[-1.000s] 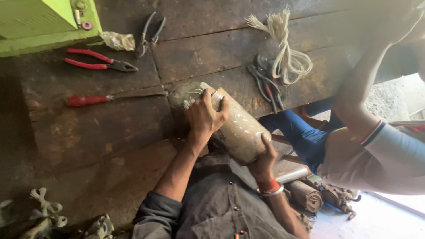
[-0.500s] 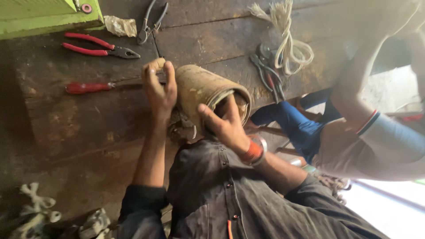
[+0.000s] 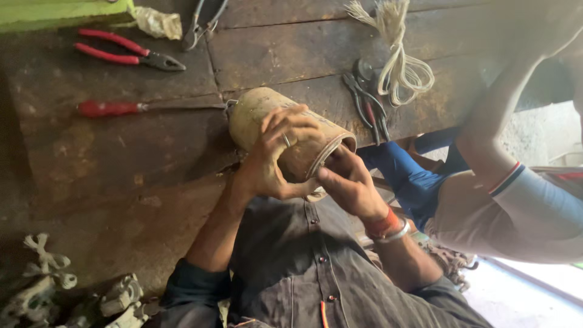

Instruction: The person uses pliers to cut a wire tie securing a bundle of wires inside a cylindrical metal can. They then pull the wires out of the can by hand, gathering them into a bundle.

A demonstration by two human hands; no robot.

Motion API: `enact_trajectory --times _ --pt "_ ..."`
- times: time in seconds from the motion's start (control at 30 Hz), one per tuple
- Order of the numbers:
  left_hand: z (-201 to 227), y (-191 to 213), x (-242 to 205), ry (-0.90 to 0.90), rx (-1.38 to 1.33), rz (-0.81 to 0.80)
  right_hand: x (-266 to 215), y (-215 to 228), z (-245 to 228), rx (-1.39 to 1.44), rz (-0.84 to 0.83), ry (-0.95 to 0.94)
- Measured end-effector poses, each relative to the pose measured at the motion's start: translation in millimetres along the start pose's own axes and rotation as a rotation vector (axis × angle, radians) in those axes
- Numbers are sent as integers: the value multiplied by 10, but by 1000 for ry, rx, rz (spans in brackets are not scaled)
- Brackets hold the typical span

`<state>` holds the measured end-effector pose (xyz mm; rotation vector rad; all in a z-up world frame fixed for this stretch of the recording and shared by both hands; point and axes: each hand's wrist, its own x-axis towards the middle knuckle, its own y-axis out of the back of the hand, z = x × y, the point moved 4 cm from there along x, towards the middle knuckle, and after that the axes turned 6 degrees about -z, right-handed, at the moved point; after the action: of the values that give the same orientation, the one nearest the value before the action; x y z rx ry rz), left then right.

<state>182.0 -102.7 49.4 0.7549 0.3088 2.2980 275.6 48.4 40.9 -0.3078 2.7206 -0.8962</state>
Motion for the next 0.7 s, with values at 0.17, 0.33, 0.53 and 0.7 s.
enact_trajectory --times 0.17,0.33,0.53,0.7 --pt "-55 -142 185 0 -210 -116 -350 -20 166 257 8 225" --pt "-450 96 567 -25 -162 -444 59 -299 142 428 -86 421" --pt "-1254 364 842 110 -891 -227 569 -219 -132 358 -130 273" --pt "-1327 340 797 24 -754 -193 116 199 -193 -381 474 354"
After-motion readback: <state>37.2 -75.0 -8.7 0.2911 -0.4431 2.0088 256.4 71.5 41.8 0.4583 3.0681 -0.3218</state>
